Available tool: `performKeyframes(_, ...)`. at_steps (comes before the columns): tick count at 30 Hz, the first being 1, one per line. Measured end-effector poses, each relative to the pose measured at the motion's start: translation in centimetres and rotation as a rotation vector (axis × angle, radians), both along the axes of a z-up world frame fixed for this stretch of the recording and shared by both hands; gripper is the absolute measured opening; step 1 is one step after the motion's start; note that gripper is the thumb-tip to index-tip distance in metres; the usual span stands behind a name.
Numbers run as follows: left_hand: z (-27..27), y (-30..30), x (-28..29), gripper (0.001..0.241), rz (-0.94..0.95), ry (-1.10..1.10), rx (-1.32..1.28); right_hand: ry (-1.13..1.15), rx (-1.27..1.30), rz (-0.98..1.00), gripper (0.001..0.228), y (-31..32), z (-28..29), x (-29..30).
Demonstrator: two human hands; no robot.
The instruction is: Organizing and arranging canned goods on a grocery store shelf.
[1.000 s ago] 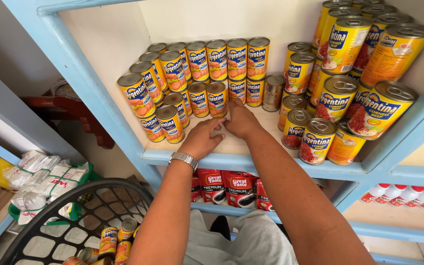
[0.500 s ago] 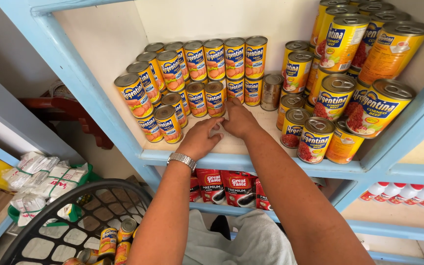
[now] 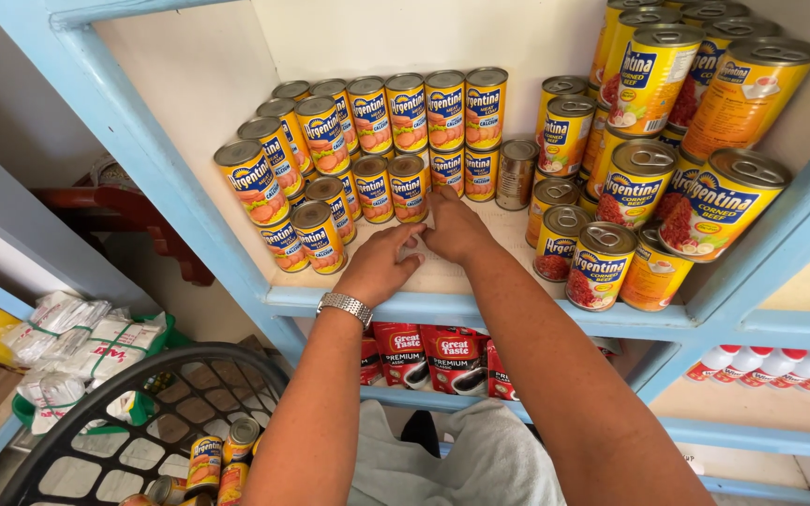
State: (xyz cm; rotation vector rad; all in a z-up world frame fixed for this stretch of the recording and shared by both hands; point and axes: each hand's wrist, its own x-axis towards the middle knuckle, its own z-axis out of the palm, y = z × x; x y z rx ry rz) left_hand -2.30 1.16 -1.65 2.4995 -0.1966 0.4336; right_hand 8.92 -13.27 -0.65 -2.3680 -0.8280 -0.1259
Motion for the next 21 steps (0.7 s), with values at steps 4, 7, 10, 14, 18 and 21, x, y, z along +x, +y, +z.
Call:
performKeyframes(4,0.18,-0.13,-0.17,0.055,0.004,0.004,-0.007,0.000,0.017,0.005,0.062,-0.20,0.35,-0.46)
performKeyframes(7,0.24,-0.16,-0.20,0.055,0.011,0.004,-0.002,0.014,0.017,0.010,0.060,-0.29,0.66,-0.73)
performKeyframes(10,0.25,-0.14,-0.22,0.054,0.010,-0.008,0.001,0.015,0.013,0.007,0.059,-0.22,0.66,-0.68)
performKeyframes(14,0.43,-0.25,-0.33,0.053,0.015,-0.006,0.008,0.026,-0.010,-0.008,0.058,-0.21,0.77,-0.78)
performKeyframes(18,0.53,-0.32,-0.45,0.053,0.012,-0.004,-0.002,0.003,0.021,0.007,0.059,-0.13,0.24,-0.37)
performKeyframes(21,0.51,-0.32,-0.48,0.052,0.012,-0.018,0.004,0.005,0.007,0.004,0.058,-0.15,0.41,-0.52)
